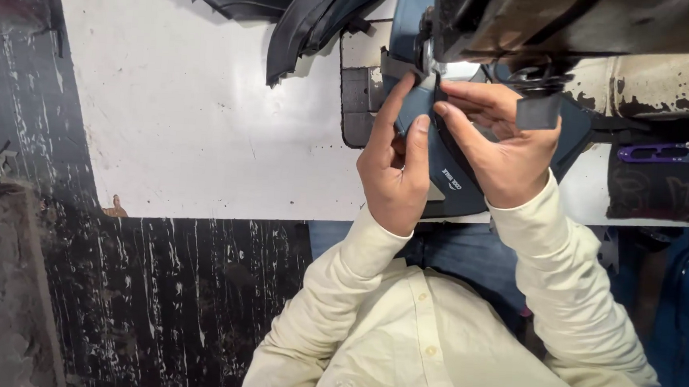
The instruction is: Stitching various components of shoe uppers together using an industrial sewing machine.
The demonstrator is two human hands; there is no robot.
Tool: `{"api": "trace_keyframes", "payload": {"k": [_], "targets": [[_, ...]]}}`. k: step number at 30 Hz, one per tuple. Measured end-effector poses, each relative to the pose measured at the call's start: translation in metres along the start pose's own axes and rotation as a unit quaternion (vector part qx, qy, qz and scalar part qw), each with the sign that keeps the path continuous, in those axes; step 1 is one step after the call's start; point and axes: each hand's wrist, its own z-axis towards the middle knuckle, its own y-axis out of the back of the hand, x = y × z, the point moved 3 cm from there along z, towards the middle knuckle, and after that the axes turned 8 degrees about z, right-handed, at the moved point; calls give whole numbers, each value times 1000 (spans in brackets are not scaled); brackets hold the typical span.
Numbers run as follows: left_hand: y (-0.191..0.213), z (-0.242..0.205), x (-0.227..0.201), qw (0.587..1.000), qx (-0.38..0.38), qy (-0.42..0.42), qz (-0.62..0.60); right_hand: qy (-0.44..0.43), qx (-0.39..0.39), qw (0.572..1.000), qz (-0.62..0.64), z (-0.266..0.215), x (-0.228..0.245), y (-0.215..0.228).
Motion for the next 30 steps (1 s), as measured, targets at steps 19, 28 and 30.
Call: {"api": "trace_keyframes", "payload": {"k": [19, 28, 30], "targets": [[4, 16, -14, 991, 6, -98, 87, -15, 9, 1000, -11, 11, 10, 4], [24, -4, -30, 994, 88, 0, 69, -58, -5, 997, 60, 7, -1, 3], [31, -14, -33, 988, 110, -40, 98, -49, -1, 996, 73, 8, -3, 3]]}}
